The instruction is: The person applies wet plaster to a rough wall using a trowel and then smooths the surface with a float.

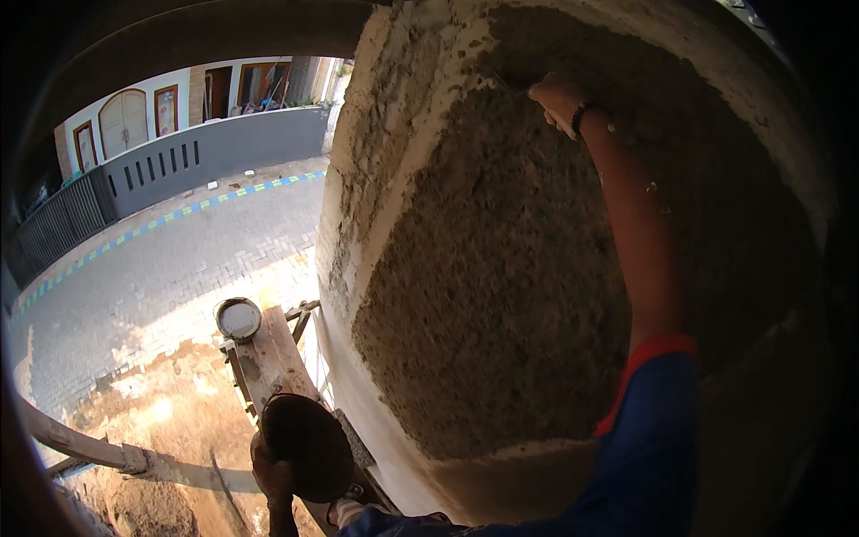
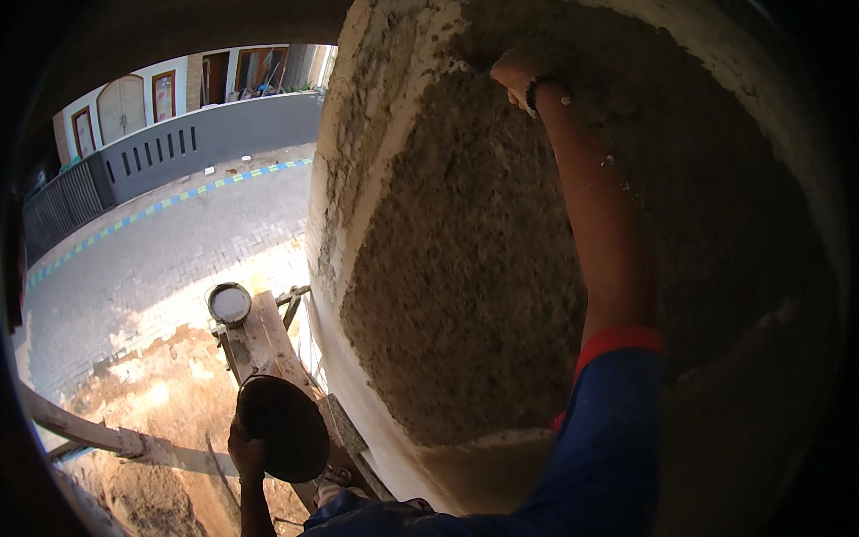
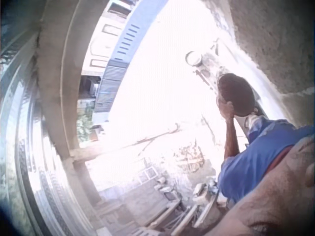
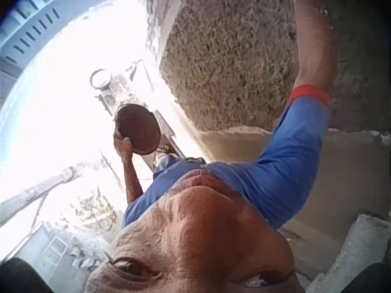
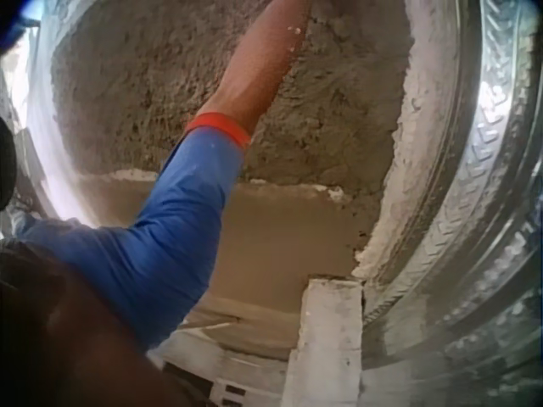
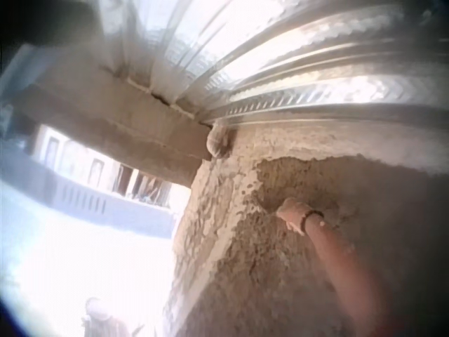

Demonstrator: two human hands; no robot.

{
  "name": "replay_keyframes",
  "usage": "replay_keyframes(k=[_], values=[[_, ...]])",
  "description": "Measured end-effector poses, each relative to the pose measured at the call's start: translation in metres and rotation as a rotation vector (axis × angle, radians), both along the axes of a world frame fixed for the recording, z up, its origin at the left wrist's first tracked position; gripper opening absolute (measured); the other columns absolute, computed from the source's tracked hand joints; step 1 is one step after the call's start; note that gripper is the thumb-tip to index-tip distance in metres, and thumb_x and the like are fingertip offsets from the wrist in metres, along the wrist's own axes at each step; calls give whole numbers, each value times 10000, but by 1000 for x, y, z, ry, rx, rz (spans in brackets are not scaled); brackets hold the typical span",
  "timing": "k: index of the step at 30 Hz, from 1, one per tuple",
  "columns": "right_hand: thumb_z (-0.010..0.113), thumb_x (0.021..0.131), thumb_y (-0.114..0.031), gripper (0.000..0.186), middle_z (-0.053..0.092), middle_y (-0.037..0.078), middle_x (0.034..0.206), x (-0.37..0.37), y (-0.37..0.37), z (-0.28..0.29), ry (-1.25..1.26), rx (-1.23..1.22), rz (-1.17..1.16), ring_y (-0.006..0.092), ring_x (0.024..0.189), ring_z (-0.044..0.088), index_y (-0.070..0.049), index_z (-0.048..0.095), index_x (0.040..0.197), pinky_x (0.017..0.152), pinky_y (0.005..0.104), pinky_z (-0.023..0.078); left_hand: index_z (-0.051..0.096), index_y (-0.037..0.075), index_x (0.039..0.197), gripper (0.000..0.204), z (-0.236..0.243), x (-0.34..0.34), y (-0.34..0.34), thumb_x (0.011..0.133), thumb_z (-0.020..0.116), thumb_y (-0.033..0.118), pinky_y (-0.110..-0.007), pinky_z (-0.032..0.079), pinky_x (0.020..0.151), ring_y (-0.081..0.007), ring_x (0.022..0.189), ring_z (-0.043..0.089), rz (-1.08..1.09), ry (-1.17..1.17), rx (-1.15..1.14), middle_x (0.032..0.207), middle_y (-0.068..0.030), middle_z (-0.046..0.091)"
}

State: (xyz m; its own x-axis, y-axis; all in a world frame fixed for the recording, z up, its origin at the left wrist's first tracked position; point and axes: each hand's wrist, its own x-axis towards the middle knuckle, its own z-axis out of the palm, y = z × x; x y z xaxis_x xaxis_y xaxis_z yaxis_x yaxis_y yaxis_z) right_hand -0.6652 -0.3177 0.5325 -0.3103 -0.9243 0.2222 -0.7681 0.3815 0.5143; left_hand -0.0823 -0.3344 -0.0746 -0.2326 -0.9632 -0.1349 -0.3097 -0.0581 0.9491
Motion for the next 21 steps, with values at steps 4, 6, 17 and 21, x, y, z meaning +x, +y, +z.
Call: replay_keyframes(k=[4, 6, 17, 21], values=[[501, 923, -336, 395, 577, 100, 571, 73, 20, 8, -283, -310, -331, 220, 477, 550, 4, 553, 729, 478, 403, 448, 575, 37, 1183, 548, 42, 0, -4, 636, 563, 58, -413, 476, 900, -356, 1024, 632, 1, -201, 130, 1062, -198, 655], [503, 923, -344, 383, 571, 92, 573, 83, 31, 16, -320, -427, -376, 213, 476, 544, 3, 553, 767, 478, 400, 445, 575, 37, 1182, 540, 37, 1, -5, 642, 561, 58, -414, 475, 901, -347, 1013, 636, -11, -197, 108, 1058, -187, 661], [510, 908, -276, 331, 492, 76, 549, 119, 94, 72, -237, -575, -319, 181, 462, 464, 21, 544, 767, 470, 364, 392, 558, 2, 1180, 574, 7, -17, -2, 608, 512, 15, -446, 469, 924, -381, 1049, 622, -56, -18, 42, 1065, -231, 653], [548, 887, -348, 299, 467, 30, 562, 118, 111, 89, -255, -566, -327, 137, 458, 453, -50, 530, 876, 432, 338, 355, 564, -15, 1146, 547, -13, -21, -1, 603, 514, 24, -454, 477, 904, -399, 1019, 627, -61, -15, 14, 1036, -243, 653]])
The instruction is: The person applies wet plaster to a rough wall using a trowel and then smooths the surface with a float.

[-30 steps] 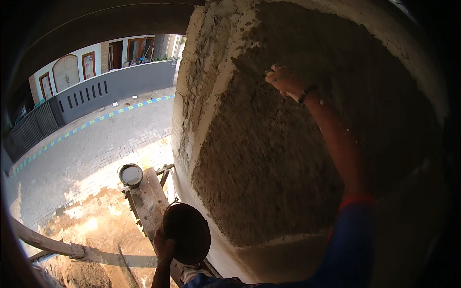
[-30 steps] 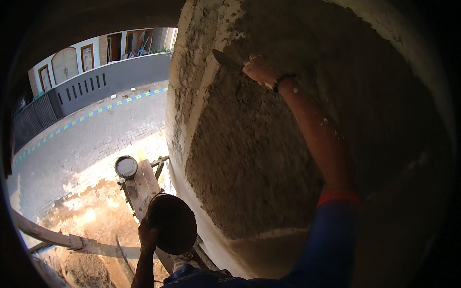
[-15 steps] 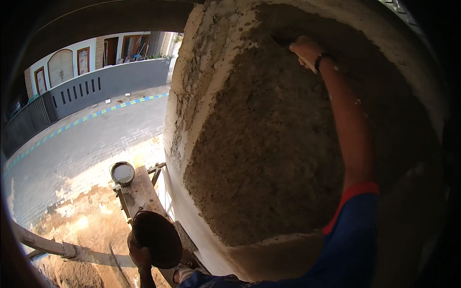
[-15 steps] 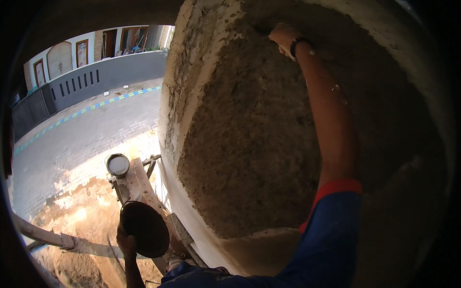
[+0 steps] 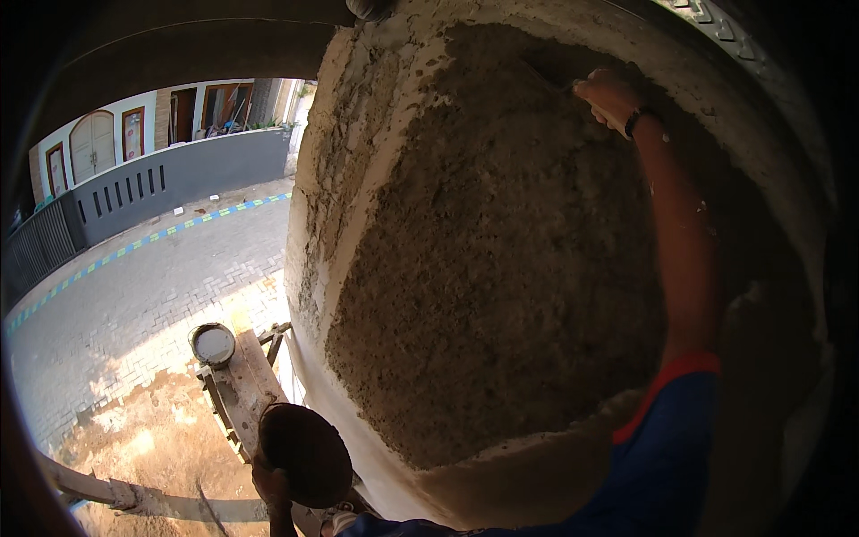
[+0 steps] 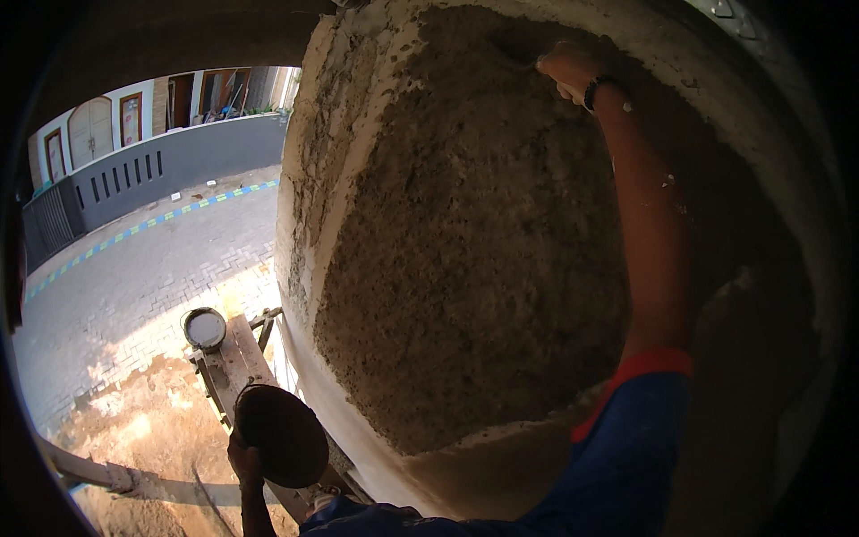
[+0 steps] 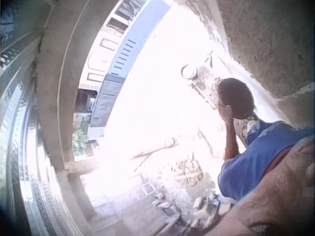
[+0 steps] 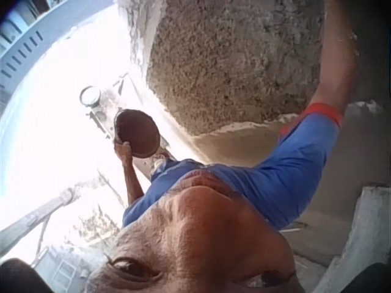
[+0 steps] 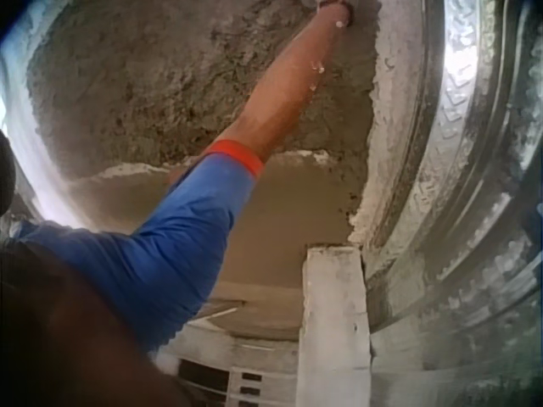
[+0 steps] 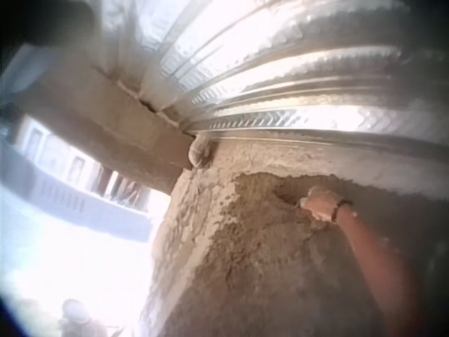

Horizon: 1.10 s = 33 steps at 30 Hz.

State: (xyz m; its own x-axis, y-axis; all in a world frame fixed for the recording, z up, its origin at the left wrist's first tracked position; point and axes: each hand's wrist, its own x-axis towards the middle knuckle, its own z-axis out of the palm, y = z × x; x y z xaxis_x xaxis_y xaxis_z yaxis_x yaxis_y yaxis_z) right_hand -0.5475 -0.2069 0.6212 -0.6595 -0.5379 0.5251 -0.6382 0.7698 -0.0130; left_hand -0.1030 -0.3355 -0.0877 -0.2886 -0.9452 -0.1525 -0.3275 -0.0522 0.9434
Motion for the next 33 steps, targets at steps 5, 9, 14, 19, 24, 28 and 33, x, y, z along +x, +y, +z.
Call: replay_keyframes(k=[5, 9, 14, 19, 24, 28, 33], values=[[491, 903, -304, 346, 598, 107, 620, 14, 13, 8, 205, 148, -102, 236, 477, 546, 6, 581, 780, 532, 390, 459, 569, -29, 1109, 526, 33, 2, 7, 591, 493, 22, -438, 483, 892, -419, 993, 628, -84, 65, -13, 1008, -254, 652], [499, 897, -331, 344, 663, 146, 922, -4, 34, 15, 260, 101, -222, 260, 664, 640, -5, 595, 956, 647, 380, 506, 568, -36, 1110, 536, 33, -1, 7, 584, 481, 17, -441, 486, 890, -422, 987, 630, -84, 42, -34, 990, -254, 657], [574, 894, -379, 444, 614, 75, 1021, 0, 74, -10, 884, 368, -5, 166, 892, 590, -94, 566, 1233, 724, 338, 495, 554, -47, 1167, 567, 38, -14, 10, 606, 495, 13, -438, 485, 897, -428, 1014, 622, -63, 30, 36, 1039, -264, 649], [639, 855, -340, 482, 624, 113, 1006, 130, 78, -108, 57, 126, 130, 187, 885, 622, -41, 577, 1227, 719, 299, 517, 547, -52, 1196, 583, 49, -27, 1, 616, 516, -8, -385, 487, 898, -334, 1014, 640, -41, 175, 84, 1067, -215, 661], [590, 925, -274, 495, 563, 44, 774, 171, 123, -252, -1061, -146, 524, 125, 690, 561, 51, 493, 1285, 639, 303, 497, 561, -39, 1191, 565, 108, -78, 17, 627, 518, -46, -338, 488, 881, -247, 974, 640, -142, 495, 215, 1049, -145, 673], [487, 982, -219, 333, 581, 67, 813, 162, 112, -445, -1563, -203, 532, 138, 705, 563, 43, 529, 1182, 664, 306, 479, 567, -31, 1173, 542, 128, -90, 17, 632, 535, -28, -325, 498, 834, -242, 921, 636, -181, 430, 149, 987, -133, 668], [480, 983, -248, 308, 582, 60, 832, 188, 120, -449, -1636, -340, 297, 134, 704, 547, -9, 567, 1157, 659, 324, 477, 532, -57, 1248, 656, 137, -96, 24, 592, 532, -36, -321, 478, 901, -237, 1015, 613, -268, 391, 109, 1105, -150, 645]])
